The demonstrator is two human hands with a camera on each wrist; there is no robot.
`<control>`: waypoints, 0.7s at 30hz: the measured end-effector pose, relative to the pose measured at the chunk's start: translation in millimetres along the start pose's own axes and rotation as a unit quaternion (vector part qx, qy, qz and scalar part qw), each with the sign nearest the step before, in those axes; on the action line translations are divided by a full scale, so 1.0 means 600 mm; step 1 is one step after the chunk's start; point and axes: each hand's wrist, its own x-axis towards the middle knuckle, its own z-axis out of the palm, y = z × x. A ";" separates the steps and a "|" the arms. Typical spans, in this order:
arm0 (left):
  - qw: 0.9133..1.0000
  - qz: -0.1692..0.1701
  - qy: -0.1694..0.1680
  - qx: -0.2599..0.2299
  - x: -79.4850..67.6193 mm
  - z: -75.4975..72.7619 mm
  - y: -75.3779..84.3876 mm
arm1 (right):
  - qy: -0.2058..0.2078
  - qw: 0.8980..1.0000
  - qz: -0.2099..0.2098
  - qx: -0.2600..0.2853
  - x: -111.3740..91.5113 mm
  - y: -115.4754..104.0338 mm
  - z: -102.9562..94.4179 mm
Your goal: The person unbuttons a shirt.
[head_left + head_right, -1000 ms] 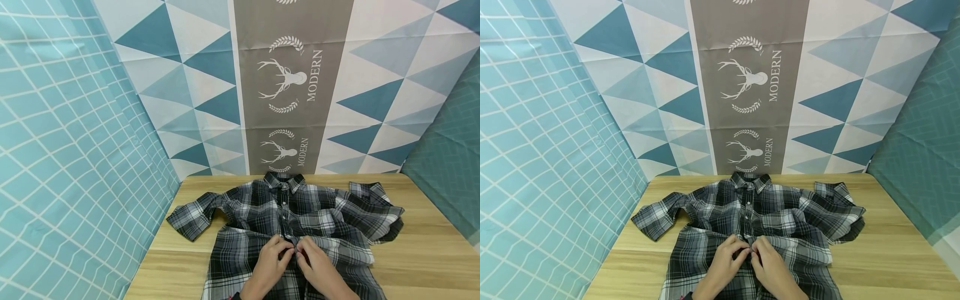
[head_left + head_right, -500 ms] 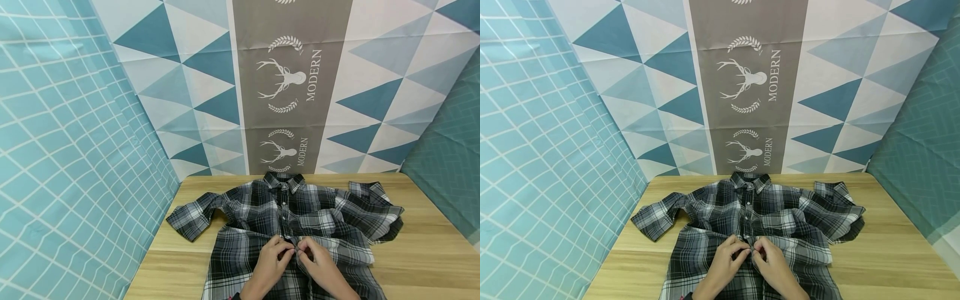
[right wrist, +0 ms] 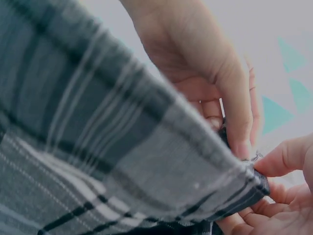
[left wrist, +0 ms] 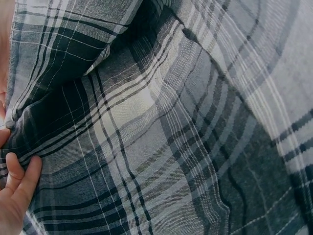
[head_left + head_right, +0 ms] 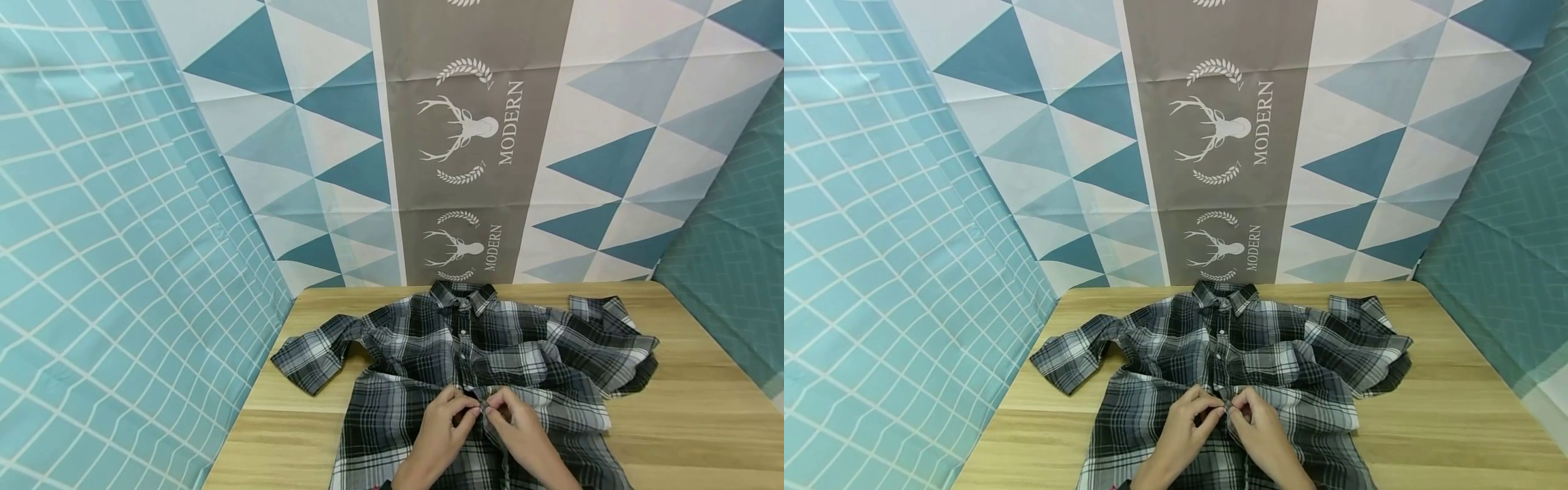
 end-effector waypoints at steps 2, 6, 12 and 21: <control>1.000 0.000 0.001 -0.001 0.000 0.000 0.000 | 0.001 1.000 0.005 0.004 0.000 -0.001 0.000; 1.000 0.000 0.003 -0.007 -0.001 0.000 -0.001 | 0.000 1.000 0.016 0.014 0.001 -0.002 -0.001; 1.000 -0.006 0.000 -0.018 -0.001 -0.002 -0.002 | 0.013 0.999 0.040 0.028 0.002 -0.004 -0.003; 0.999 -0.031 -0.012 -0.027 -0.002 -0.003 -0.004 | 0.010 0.998 0.052 0.020 0.001 -0.001 -0.005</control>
